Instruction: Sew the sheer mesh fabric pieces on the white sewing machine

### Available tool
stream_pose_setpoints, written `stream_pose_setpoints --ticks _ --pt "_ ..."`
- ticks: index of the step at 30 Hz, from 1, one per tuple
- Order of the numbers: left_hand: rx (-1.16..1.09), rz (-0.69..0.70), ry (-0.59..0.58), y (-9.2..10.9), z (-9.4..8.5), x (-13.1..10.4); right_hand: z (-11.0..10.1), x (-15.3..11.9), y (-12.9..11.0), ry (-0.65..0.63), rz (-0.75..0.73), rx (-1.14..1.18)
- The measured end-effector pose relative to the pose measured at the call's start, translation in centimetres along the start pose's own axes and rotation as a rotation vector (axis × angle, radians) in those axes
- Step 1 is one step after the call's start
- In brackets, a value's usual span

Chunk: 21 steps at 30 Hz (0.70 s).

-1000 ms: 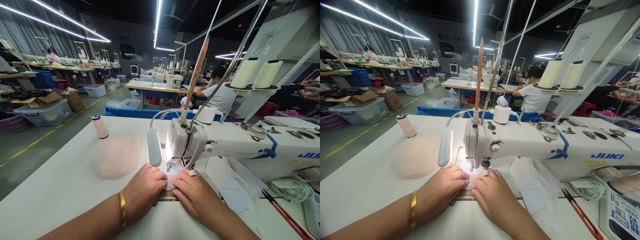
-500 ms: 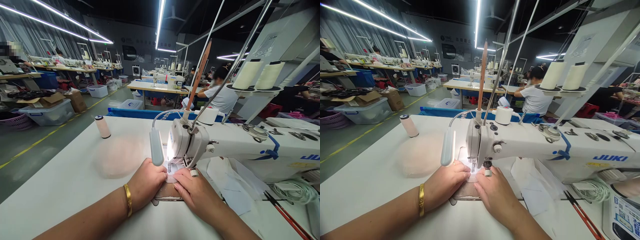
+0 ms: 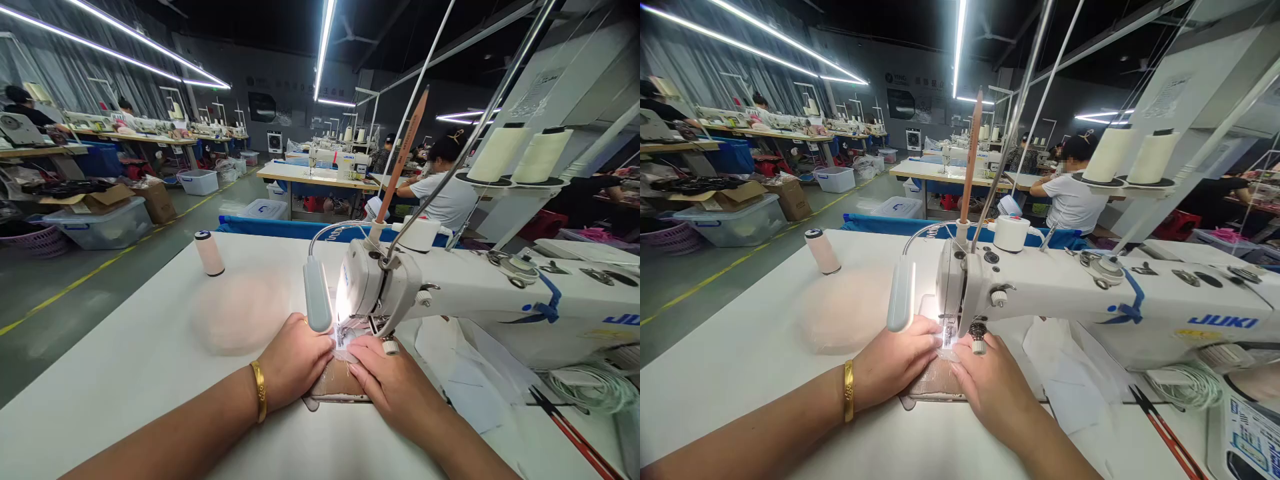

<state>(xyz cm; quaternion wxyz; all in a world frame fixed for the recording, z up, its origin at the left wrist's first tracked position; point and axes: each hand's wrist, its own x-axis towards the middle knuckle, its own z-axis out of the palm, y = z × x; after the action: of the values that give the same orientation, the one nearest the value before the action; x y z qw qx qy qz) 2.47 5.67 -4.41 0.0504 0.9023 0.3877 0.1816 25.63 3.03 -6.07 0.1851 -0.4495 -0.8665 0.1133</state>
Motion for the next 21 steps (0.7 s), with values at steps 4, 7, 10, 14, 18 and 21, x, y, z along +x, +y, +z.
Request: stream_pose_setpoints --ticks 4,7,10,14,18,21 --pt "0.056 -0.147 -0.091 0.8 -1.3 0.2 0.2 -0.3 0.2 0.062 -0.058 0.012" --pt "0.133 -0.161 -0.083 1.7 -2.1 0.1 0.2 -0.5 0.2 0.166 -0.159 0.026" --pt "0.034 -0.061 -0.098 2.0 -2.4 -0.1 -0.2 -0.5 -0.5 0.208 -0.27 0.09" --pt "-0.03 -0.032 -0.081 1.2 -2.3 -0.4 -0.6 -0.1 -1.3 0.099 -0.266 0.127" --pt "0.026 -0.03 -0.125 0.5 -1.8 -0.7 -0.5 -0.2 -0.2 0.086 -0.109 -0.073" --pt "0.012 0.03 -0.071 0.7 -1.3 -0.8 -0.7 -0.4 0.7 0.182 -0.063 -0.159"
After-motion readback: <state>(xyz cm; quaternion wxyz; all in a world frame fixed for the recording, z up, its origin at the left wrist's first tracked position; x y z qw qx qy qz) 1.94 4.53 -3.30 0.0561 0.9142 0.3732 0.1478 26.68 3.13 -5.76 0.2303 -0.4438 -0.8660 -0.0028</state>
